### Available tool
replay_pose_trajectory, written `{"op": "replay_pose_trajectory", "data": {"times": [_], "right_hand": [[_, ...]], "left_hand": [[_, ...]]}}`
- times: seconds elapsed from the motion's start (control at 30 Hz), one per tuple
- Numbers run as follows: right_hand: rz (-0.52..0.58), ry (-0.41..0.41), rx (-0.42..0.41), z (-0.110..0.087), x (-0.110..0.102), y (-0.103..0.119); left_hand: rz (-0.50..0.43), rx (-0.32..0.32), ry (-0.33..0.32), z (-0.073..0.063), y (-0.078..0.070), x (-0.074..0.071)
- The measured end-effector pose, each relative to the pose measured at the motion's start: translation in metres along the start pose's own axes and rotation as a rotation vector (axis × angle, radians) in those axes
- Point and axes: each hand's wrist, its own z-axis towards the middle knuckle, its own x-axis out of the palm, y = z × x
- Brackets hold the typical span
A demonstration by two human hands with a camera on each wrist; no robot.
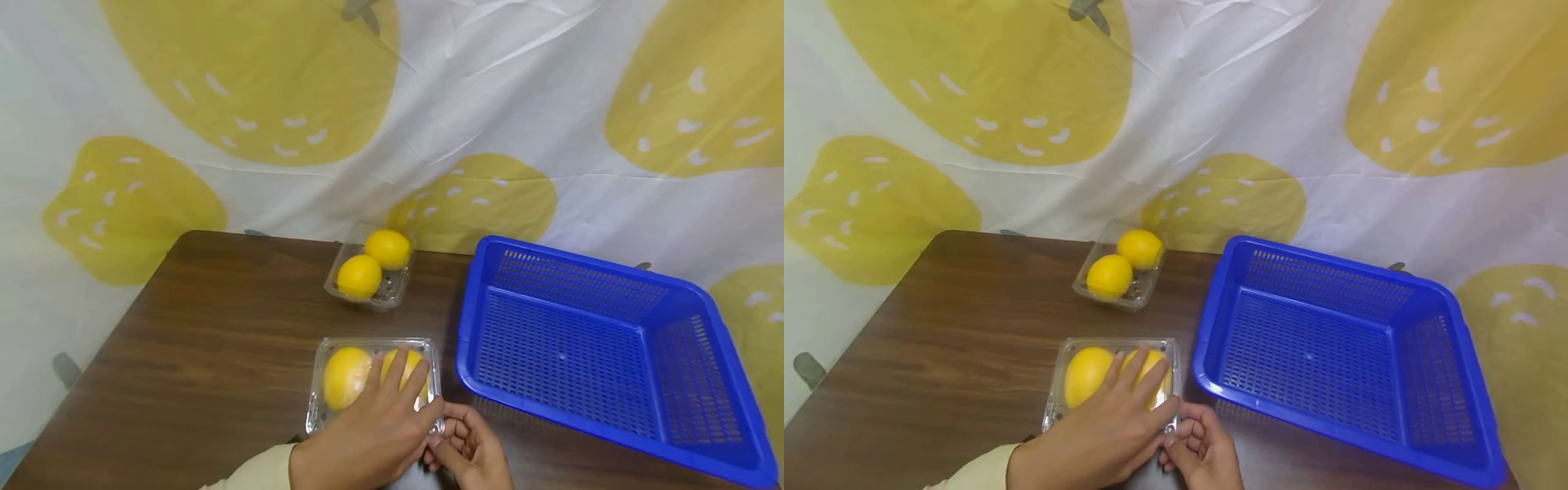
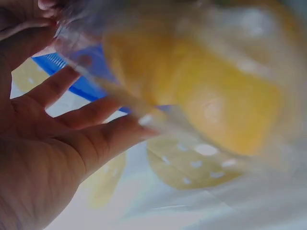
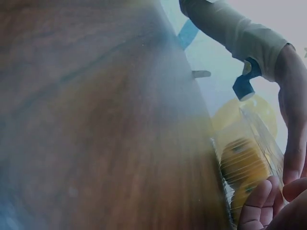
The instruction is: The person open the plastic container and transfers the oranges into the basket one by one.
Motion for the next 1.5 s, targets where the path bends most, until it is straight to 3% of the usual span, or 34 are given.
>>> {"op": "replay_pose_trajectory", "data": {"times": [0.13,0.37,0.47,0.8,0.93,1.5], "right_hand": [[0.043,0.005,-0.044,0.001,0.000,-0.001],[0.081,0.040,-0.109,0.002,-0.002,-0.005],[0.075,0.037,-0.108,0.002,-0.002,-0.005],[0.151,0.073,-0.115,0.002,-0.006,-0.008],[0.135,0.059,-0.094,0.003,-0.005,-0.004],[0.120,0.023,-0.047,0.004,-0.002,0.001]], "left_hand": [[0.061,0.006,0.036,0.004,-0.005,-0.004],[0.191,-0.005,-0.001,0.011,-0.014,-0.005],[0.226,-0.002,0.015,0.014,-0.016,-0.006],[0.240,0.015,0.121,0.023,-0.022,-0.012],[0.275,0.031,0.108,0.023,-0.021,-0.011],[0.269,0.058,0.073,0.021,-0.015,-0.009]]}}
